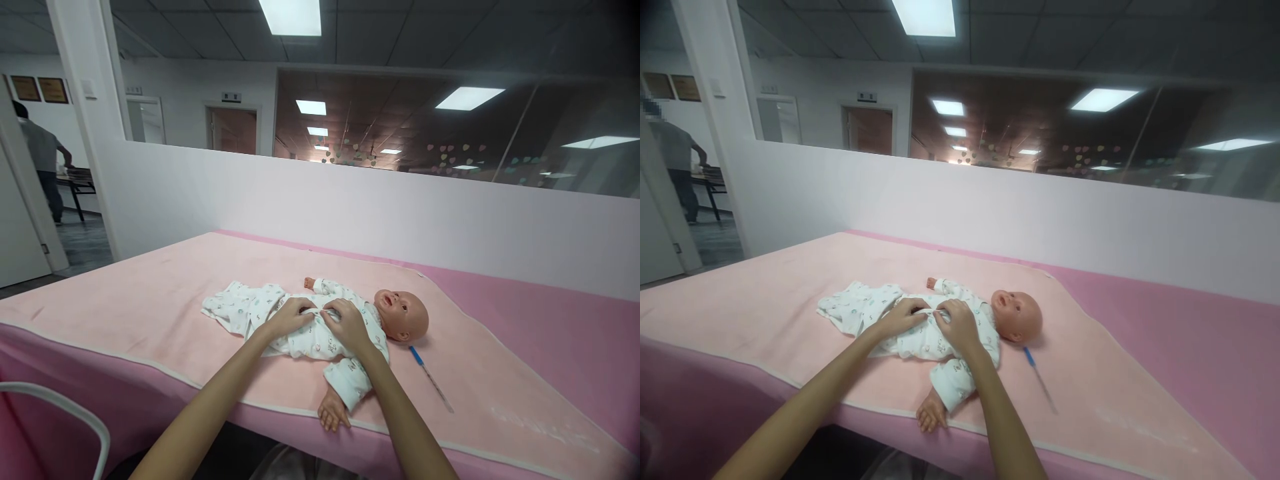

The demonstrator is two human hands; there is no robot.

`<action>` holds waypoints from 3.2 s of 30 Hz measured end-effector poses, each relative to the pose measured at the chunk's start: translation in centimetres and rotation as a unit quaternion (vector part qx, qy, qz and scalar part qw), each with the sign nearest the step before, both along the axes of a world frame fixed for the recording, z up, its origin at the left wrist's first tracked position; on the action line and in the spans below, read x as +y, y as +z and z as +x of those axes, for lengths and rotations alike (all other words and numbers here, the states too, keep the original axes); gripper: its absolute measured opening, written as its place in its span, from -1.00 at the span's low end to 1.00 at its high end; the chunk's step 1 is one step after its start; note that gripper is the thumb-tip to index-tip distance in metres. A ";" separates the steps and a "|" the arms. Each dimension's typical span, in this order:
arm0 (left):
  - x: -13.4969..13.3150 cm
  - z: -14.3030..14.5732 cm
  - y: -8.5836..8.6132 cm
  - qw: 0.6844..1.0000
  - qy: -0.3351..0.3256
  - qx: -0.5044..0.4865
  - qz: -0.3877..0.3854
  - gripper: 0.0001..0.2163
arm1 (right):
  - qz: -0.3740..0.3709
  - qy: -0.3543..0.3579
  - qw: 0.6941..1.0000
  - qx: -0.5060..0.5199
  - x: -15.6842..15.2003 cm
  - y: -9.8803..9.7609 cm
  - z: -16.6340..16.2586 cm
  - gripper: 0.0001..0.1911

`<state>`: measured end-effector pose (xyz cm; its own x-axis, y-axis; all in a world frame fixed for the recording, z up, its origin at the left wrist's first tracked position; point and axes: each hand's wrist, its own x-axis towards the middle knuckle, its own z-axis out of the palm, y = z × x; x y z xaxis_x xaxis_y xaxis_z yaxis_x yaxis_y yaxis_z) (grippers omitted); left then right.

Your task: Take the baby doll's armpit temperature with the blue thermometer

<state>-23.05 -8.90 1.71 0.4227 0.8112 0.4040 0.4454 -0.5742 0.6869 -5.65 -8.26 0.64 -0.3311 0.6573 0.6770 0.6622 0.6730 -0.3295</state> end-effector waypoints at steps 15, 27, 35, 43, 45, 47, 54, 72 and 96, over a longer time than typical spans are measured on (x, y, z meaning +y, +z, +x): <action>0.1 -0.3 0.3 0.998 0.007 -0.008 -0.060 -0.79 | -0.012 -0.006 1.000 -0.002 0.2 -0.1 0.1 -0.89; 0.1 -0.4 0.6 0.994 -0.009 -0.034 -0.107 -0.79 | -0.005 -0.002 1.000 -0.006 0.3 -0.2 0.1 -0.88; 0.4 -0.4 0.3 0.988 -0.008 -0.078 -0.131 -0.84 | 0.008 0.003 1.000 -0.023 0.3 -0.2 0.2 -0.84; 0.5 -0.4 0.3 0.991 -0.018 -0.063 -0.118 -0.91 | 0.020 0.002 1.000 -0.018 0.9 -0.9 0.5 -0.84; 0.6 -0.5 0.3 0.989 -0.030 -0.067 -0.127 -0.92 | 0.019 0.008 1.000 -0.017 0.9 -0.9 0.5 -0.84; 0.7 -0.5 0.3 0.988 -0.038 -0.070 -0.134 -0.93 | 0.019 0.014 1.000 -0.015 1.0 -0.9 0.5 -0.83; 0.8 -0.4 0.2 0.986 -0.045 -0.079 -0.141 -0.93 | 0.020 0.018 1.000 -0.013 1.0 -0.9 0.6 -0.80; 0.2 -0.4 0.3 0.987 -0.023 -0.089 -0.135 -0.85 | 0.044 -0.062 0.995 0.069 11.3 -1.8 9.6 -0.68; -0.4 0.1 -0.3 0.998 0.050 0.024 0.034 -0.80 | 0.009 0.000 1.000 -0.006 0.6 -0.9 0.4 -0.83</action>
